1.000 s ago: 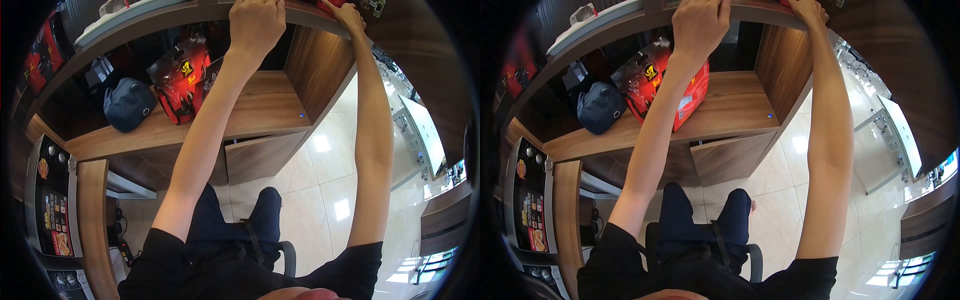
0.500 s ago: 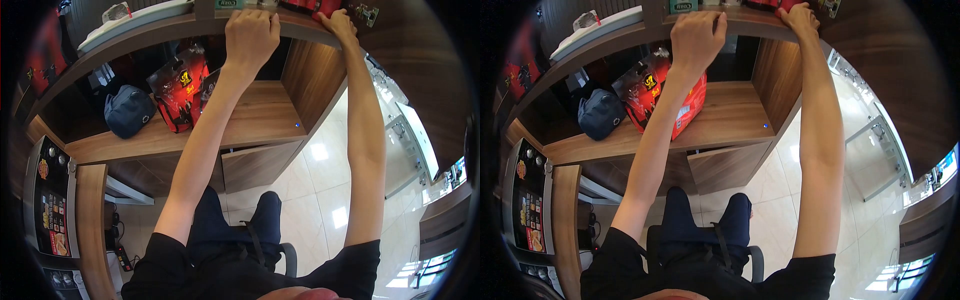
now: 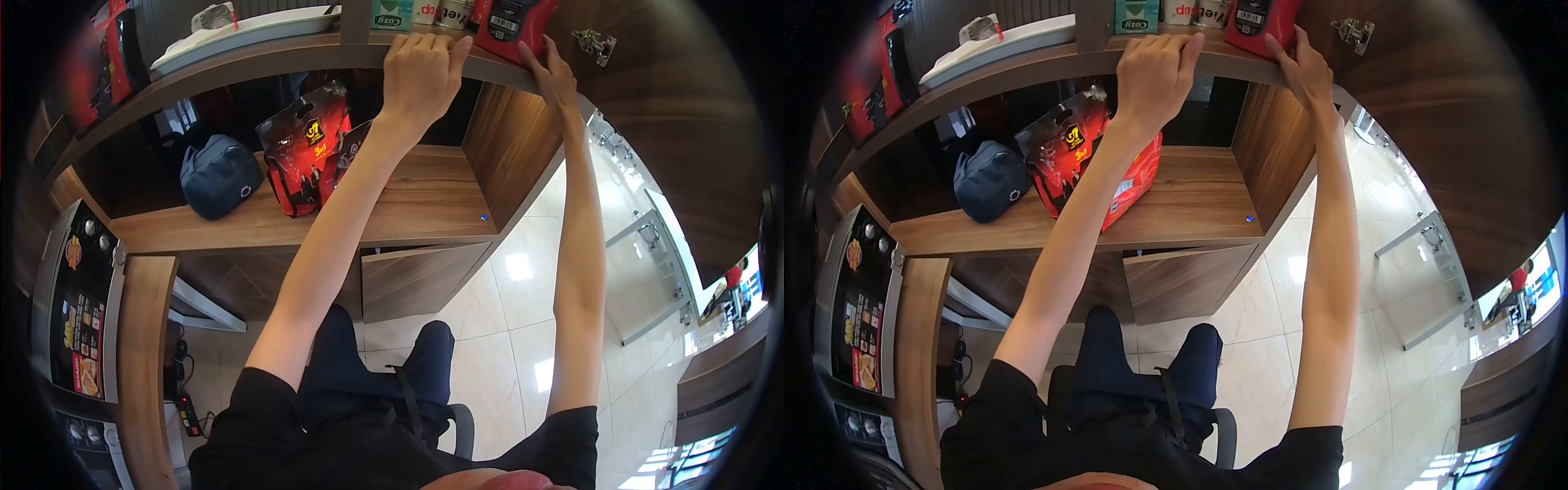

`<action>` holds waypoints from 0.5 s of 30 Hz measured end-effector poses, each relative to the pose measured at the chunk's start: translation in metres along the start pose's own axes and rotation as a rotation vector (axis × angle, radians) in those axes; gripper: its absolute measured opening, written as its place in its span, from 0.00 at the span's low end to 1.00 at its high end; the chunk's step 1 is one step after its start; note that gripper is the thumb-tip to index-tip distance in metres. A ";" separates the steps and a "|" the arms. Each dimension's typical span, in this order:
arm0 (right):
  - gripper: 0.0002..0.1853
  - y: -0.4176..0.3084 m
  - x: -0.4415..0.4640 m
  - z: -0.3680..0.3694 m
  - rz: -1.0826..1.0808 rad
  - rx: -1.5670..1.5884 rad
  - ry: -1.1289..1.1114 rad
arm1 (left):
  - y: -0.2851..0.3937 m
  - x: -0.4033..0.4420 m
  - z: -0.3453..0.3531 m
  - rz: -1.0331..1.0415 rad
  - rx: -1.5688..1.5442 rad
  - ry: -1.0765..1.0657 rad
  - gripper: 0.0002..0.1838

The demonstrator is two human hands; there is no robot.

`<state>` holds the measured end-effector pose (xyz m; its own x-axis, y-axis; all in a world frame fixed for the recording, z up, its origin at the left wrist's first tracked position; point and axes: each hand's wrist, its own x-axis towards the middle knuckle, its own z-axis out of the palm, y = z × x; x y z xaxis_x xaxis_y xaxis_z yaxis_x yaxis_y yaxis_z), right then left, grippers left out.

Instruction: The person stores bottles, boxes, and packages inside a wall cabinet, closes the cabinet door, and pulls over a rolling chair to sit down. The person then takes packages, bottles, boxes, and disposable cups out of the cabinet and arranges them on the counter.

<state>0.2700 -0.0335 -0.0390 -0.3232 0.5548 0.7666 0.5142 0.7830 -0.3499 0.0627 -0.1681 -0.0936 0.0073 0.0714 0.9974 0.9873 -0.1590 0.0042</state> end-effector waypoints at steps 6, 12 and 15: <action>0.34 -0.036 -0.054 -0.010 -0.205 0.432 0.058 | 0.013 0.014 -0.016 -0.040 -0.091 0.127 0.29; 0.30 -0.084 -0.142 -0.014 -0.307 0.420 0.075 | 0.047 0.019 -0.069 -0.242 -1.211 -0.229 0.34; 0.27 -0.114 -0.200 -0.023 -0.216 0.523 -0.067 | 0.059 -0.020 -0.120 -0.285 -1.338 -0.245 0.34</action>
<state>0.2944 -0.2400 -0.1402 -0.4354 0.3700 0.8207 -0.0254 0.9062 -0.4221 0.1022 -0.2971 -0.1044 -0.0012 0.4074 0.9133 0.0595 -0.9116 0.4067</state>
